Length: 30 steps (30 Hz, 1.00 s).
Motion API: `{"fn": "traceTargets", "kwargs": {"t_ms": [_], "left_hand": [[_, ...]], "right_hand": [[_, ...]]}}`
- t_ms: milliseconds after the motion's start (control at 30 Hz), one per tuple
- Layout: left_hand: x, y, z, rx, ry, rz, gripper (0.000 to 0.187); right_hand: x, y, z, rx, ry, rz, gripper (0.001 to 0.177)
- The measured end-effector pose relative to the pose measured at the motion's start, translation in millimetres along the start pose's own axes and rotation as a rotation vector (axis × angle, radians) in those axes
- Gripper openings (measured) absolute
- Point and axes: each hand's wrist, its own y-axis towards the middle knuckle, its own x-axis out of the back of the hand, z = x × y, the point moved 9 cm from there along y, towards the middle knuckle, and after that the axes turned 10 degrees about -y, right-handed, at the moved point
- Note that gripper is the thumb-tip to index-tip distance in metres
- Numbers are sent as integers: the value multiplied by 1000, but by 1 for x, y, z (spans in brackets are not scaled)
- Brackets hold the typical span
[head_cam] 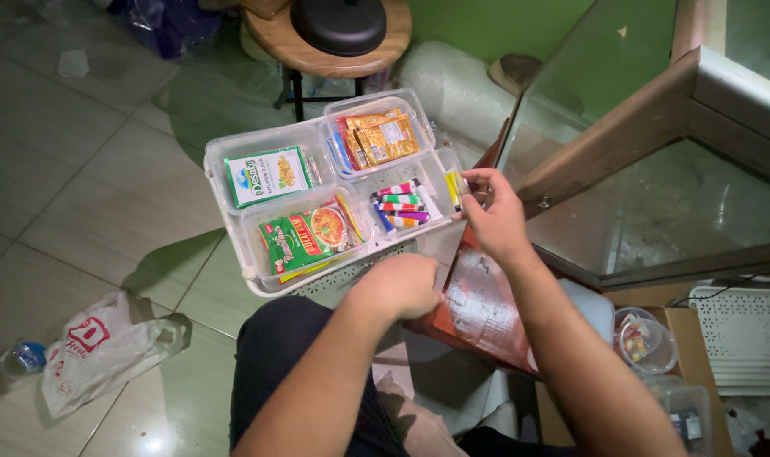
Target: The person opens several small plastic containers, removes their lids, and places the contents into a larger compartmentalized organizer. They handle packets of instant noodles, colorful sticks, black-wrapped items, yellow packets, and green-wrapped items, then close the organizer.
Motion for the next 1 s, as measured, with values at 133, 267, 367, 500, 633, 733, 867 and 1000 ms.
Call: {"fn": "traceTargets", "kwargs": {"t_ms": [133, 267, 367, 500, 633, 733, 867, 1000], "left_hand": [[-11, 1, -3, 20, 6, 43, 29], [-14, 0, -7, 24, 37, 72, 31], [-13, -1, -7, 38, 39, 76, 32], [-16, 2, -8, 38, 58, 98, 32], [-15, 7, -10, -6, 84, 72, 35], [-18, 11, -8, -8, 73, 68, 37], [-23, 15, -6, 20, 64, 88, 38], [-32, 22, -10, 37, 110, 114, 38]], "right_hand": [[-8, 4, -14, -73, -175, 2, 32], [-10, 0, 0, 56, -503, -41, 38], [-13, -2, 6, 81, -607, -65, 38], [-16, -5, -3, -26, -637, -35, 35], [-14, -14, 10, 168, -820, -86, 37], [-10, -26, 9, 188, -755, -64, 39], [10, -51, 26, 270, -667, 33, 36], [39, -81, 34, 124, -522, 291, 30]]}}
